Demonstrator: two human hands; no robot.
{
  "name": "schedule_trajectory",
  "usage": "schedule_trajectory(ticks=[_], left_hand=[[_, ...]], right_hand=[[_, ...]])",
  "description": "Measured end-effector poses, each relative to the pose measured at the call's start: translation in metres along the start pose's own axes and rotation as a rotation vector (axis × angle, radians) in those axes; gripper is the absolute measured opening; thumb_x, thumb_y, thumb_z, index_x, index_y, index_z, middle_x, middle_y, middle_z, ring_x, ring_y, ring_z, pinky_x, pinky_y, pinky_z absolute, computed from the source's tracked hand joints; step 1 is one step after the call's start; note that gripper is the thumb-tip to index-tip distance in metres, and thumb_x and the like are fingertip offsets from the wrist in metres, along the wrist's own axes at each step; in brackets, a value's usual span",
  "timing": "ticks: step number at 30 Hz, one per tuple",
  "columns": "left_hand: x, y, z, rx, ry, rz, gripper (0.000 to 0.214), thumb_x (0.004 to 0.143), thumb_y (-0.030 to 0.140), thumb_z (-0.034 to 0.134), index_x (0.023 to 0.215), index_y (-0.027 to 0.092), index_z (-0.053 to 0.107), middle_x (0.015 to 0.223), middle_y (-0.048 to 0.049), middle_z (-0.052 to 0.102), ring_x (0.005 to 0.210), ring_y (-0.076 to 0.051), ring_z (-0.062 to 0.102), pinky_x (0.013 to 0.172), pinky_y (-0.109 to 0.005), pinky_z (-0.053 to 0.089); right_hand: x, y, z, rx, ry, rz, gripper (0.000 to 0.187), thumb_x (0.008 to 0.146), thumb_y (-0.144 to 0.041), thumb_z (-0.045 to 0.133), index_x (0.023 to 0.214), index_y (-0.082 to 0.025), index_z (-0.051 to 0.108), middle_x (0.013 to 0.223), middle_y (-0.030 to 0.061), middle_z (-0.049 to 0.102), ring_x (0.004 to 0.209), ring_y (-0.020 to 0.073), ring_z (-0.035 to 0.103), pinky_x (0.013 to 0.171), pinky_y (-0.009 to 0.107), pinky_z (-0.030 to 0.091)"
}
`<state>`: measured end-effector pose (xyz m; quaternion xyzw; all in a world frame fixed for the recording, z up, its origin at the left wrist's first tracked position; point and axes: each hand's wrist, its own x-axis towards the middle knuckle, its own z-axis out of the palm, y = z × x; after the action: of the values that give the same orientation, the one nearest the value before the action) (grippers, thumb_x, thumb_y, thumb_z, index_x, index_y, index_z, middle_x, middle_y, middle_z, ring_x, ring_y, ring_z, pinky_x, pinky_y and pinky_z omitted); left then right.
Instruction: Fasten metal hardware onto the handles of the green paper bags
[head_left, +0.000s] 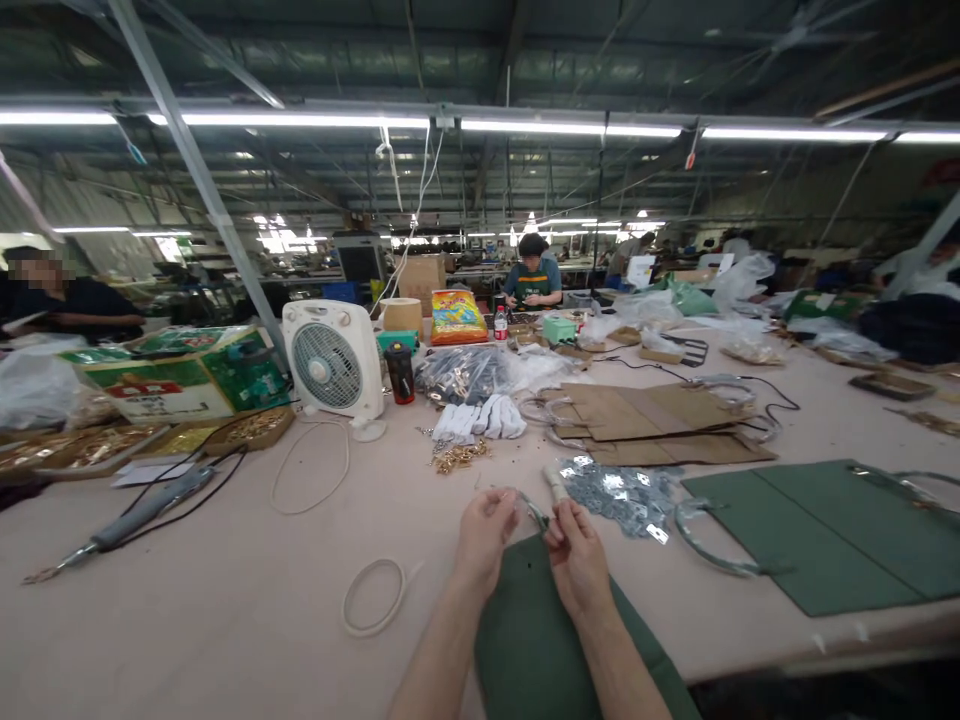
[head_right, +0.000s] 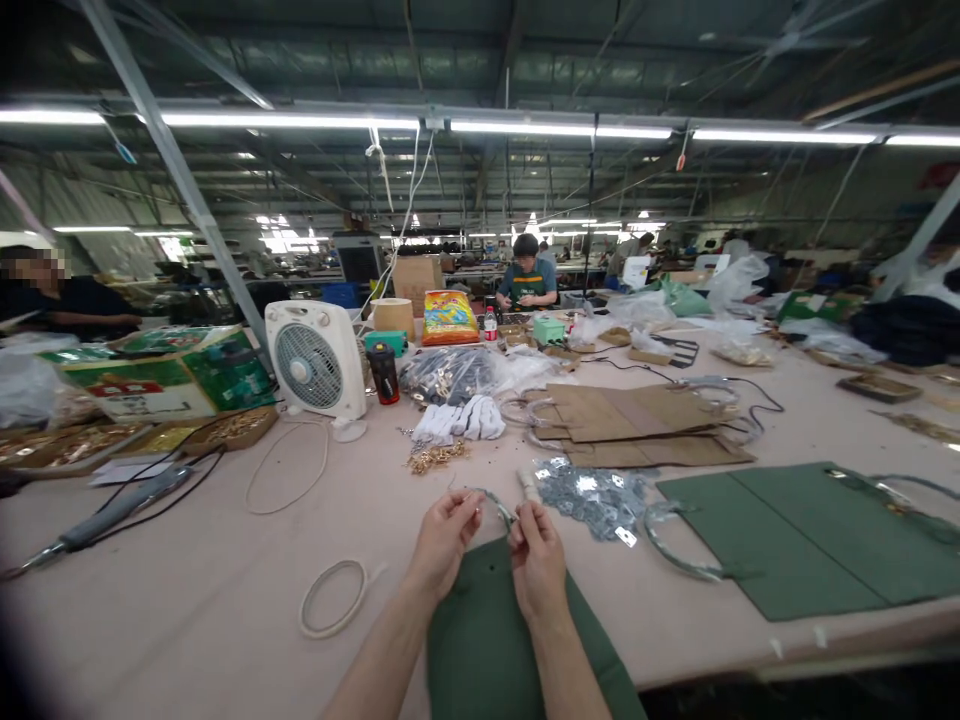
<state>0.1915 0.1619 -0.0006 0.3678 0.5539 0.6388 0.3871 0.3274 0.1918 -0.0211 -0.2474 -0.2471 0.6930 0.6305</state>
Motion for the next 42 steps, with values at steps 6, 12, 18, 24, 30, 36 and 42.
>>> schedule_trajectory(ticks=[6, 12, 18, 24, 30, 36, 42], left_hand=[[-0.028, -0.015, 0.049, -0.811, -0.014, -0.274, 0.055, 0.069, 0.025, 0.096, 0.117, 0.018, 0.071, 0.102, -0.0072, 0.076, 0.082, -0.011, 0.072, 0.079, -0.020, 0.059], [-0.032, -0.036, 0.058, -0.803, 0.052, -0.232, 0.043, 0.067, 0.033, 0.097, 0.102, 0.014, 0.080, 0.106, -0.0108, 0.078, 0.087, -0.014, 0.073, 0.079, -0.020, 0.058], [-0.032, -0.040, 0.059, -0.809, 0.076, -0.236, 0.045, 0.066, 0.035, 0.097, 0.101, 0.012, 0.080, 0.108, -0.0116, 0.078, 0.089, -0.014, 0.073, 0.083, -0.021, 0.059], [-0.034, -0.034, 0.061, -0.742, 0.064, -0.193, 0.048, 0.066, 0.041, 0.096, 0.101, 0.013, 0.079, 0.104, -0.0113, 0.079, 0.095, -0.022, 0.074, 0.092, -0.034, 0.060], [-0.035, -0.030, 0.061, -0.727, 0.062, -0.191, 0.049, 0.066, 0.041, 0.095, 0.101, 0.012, 0.079, 0.106, -0.0127, 0.078, 0.098, -0.023, 0.074, 0.094, -0.035, 0.060], [-0.033, -0.035, 0.062, -0.708, 0.061, -0.171, 0.049, 0.069, 0.044, 0.093, 0.103, 0.012, 0.080, 0.108, -0.0131, 0.079, 0.101, -0.024, 0.074, 0.098, -0.036, 0.058], [-0.033, -0.044, 0.062, -0.603, 0.066, -0.139, 0.048, 0.074, 0.046, 0.089, 0.110, 0.015, 0.080, 0.113, -0.0130, 0.079, 0.105, -0.025, 0.073, 0.101, -0.037, 0.056]], right_hand=[[-0.009, -0.006, -0.018, -0.017, -0.065, 0.137, 0.029, 0.080, -0.042, 0.085, 0.101, -0.025, 0.077, 0.106, 0.0028, 0.077, 0.100, 0.0178, 0.070, 0.088, 0.030, 0.061], [-0.011, -0.002, -0.024, -0.033, -0.069, 0.209, 0.037, 0.079, -0.043, 0.084, 0.111, -0.025, 0.078, 0.119, 0.0048, 0.077, 0.122, 0.0231, 0.066, 0.114, 0.041, 0.049], [-0.011, 0.002, -0.023, -0.059, -0.055, 0.207, 0.033, 0.073, -0.038, 0.089, 0.101, -0.024, 0.079, 0.122, 0.0059, 0.076, 0.125, 0.0241, 0.064, 0.121, 0.043, 0.041], [-0.011, 0.006, -0.023, -0.116, -0.063, 0.164, 0.028, 0.071, -0.039, 0.091, 0.090, -0.022, 0.079, 0.124, 0.0065, 0.074, 0.132, 0.0254, 0.059, 0.124, 0.045, 0.036], [-0.010, 0.007, -0.022, -0.130, -0.049, 0.163, 0.027, 0.071, -0.041, 0.091, 0.086, -0.022, 0.078, 0.122, 0.0052, 0.074, 0.126, 0.0233, 0.063, 0.121, 0.041, 0.041], [-0.009, 0.012, -0.021, -0.144, -0.023, 0.145, 0.032, 0.069, -0.041, 0.092, 0.091, -0.022, 0.079, 0.117, 0.0059, 0.076, 0.121, 0.0234, 0.066, 0.116, 0.040, 0.046], [-0.011, 0.008, -0.019, -0.132, -0.071, 0.158, 0.032, 0.074, -0.041, 0.089, 0.098, -0.023, 0.078, 0.110, 0.0040, 0.077, 0.112, 0.0192, 0.069, 0.110, 0.034, 0.050]])
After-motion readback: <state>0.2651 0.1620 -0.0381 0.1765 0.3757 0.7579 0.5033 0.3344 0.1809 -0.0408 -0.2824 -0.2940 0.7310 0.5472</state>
